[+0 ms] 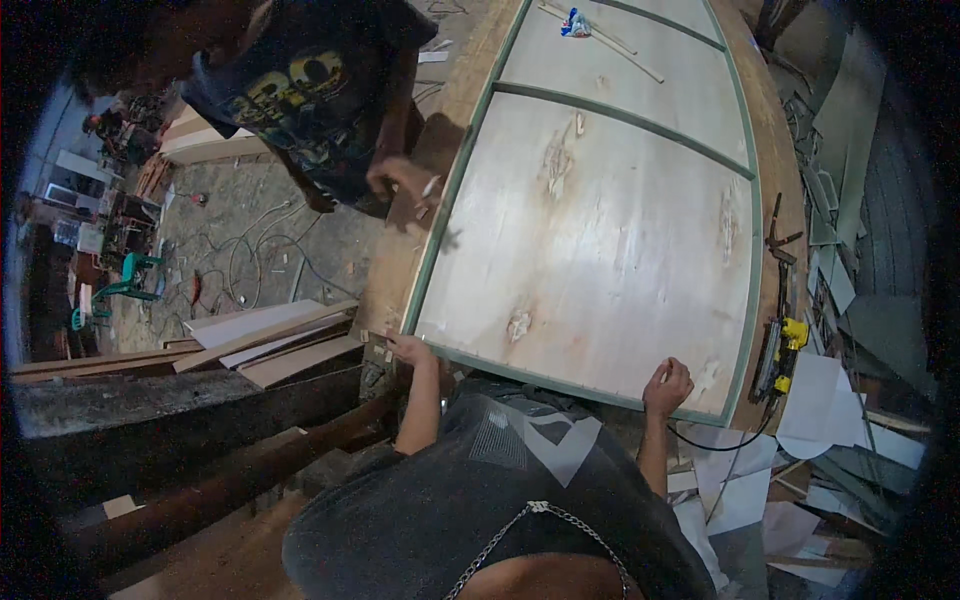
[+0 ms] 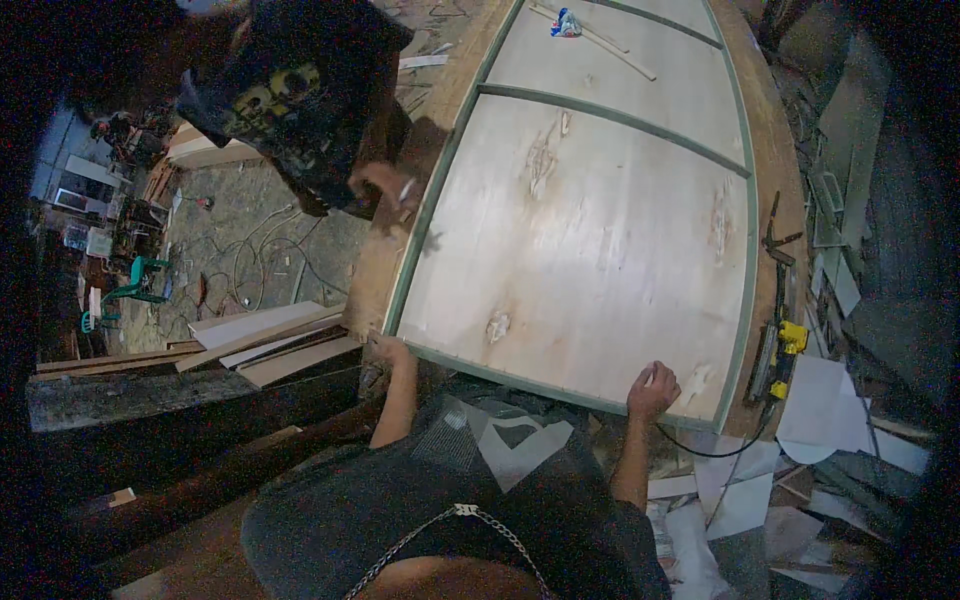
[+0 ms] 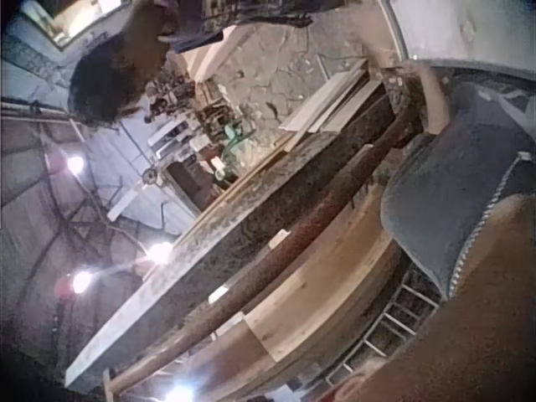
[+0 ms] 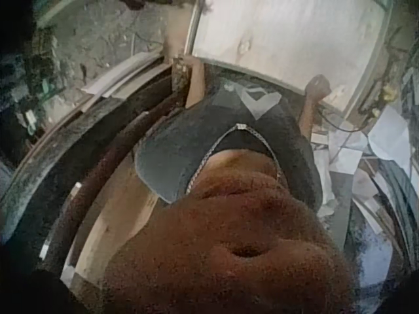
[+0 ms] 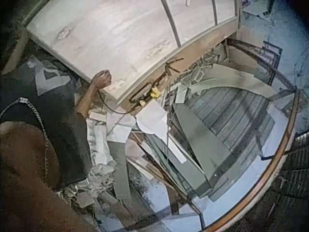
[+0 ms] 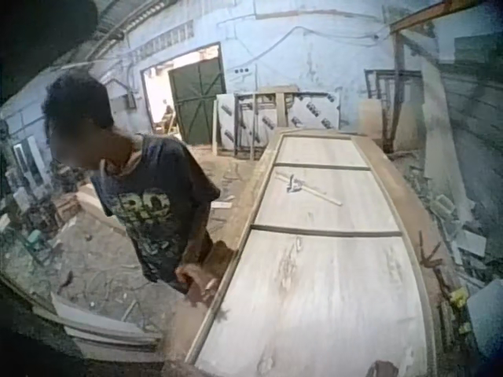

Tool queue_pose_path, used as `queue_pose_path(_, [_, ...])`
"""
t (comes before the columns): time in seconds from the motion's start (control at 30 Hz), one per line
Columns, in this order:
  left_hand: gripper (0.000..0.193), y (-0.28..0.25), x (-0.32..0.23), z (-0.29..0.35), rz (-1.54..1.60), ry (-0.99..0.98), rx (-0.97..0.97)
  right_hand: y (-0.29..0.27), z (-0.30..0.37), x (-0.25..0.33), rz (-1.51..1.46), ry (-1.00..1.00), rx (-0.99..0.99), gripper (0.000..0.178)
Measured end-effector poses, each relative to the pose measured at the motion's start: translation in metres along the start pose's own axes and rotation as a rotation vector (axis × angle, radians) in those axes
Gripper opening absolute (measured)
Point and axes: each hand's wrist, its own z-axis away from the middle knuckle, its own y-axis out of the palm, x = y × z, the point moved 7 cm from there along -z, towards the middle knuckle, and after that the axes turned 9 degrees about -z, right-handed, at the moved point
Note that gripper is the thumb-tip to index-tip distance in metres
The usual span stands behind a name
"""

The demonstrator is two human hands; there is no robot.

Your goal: The person works on a wooden panel by using a nail gun, measuring the board with a tape measure alongside another person, and aligning and fitting wooden strips along the edges by hand.

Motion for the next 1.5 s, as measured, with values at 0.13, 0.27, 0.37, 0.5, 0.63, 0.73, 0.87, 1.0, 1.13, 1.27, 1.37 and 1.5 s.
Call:
queue_pose_path(0.13, [0.034, -0.007, 0.001, 0.011, 0.513, -0.342, 0.064, 0.01, 0.003, -0.008, -0.051, 0.083, 0.069, 0.02])
queue_pose_path(0.27, [0.024, 0.016, 0.038, -0.022, 0.366, 0.008, -0.138, 0.014, -0.006, 0.006, -0.053, -0.004, 0.096, 0.019])
queue_pose_path(0.37, [0.027, -0.021, -0.017, 0.017, 0.617, -0.221, -0.059, 0.007, -0.001, 0.002, -0.045, 0.124, 0.146, 0.02])
queue_pose_path(0.5, [0.05, -0.007, 0.001, 0.008, 0.298, -0.185, -0.071, 0.01, 0.0, -0.002, -0.026, -0.019, 0.102, 0.017])
queue_pose_path(0.63, [0.055, -0.028, -0.017, 0.021, 0.381, -0.216, -0.008, 0.014, 0.001, -0.005, -0.054, 0.018, 0.123, 0.017])
queue_pose_path(0.73, [0.059, -0.024, -0.015, 0.019, 0.441, -0.334, 0.104, 0.019, -0.004, 0.002, -0.147, 0.1, 0.197, 0.017])
queue_pose_path(0.87, [0.065, -0.04, -0.008, 0.012, 0.459, -0.138, 0.076, 0.03, -0.002, -0.01, -0.123, -0.034, 0.194, 0.02])
queue_pose_path(1.0, [0.063, -0.048, -0.024, 0.032, 0.847, 0.087, 0.082, 0.021, 0.007, -0.012, -0.178, -0.188, 0.059, 0.021])
queue_pose_path(1.13, [0.065, -0.08, -0.024, 0.056, 0.285, 0.321, -0.09, 0.02, 0.006, -0.014, -0.11, 0.056, 0.222, 0.018])
queue_pose_path(1.27, [0.056, -0.081, -0.027, 0.047, 0.197, 0.267, 0.052, 0.004, 0.004, 0.01, 0.004, -0.063, 0.101, 0.02])
queue_pose_path(1.37, [0.058, -0.068, -0.035, 0.031, 0.141, 0.391, 0.155, 0.006, 0.003, 0.008, -0.07, -0.052, 0.038, 0.02])
queue_pose_path(1.5, [0.064, -0.042, -0.041, 0.019, -0.066, 0.414, 0.432, 0.01, 0.004, 0.002, -0.107, -0.035, 0.004, 0.019])
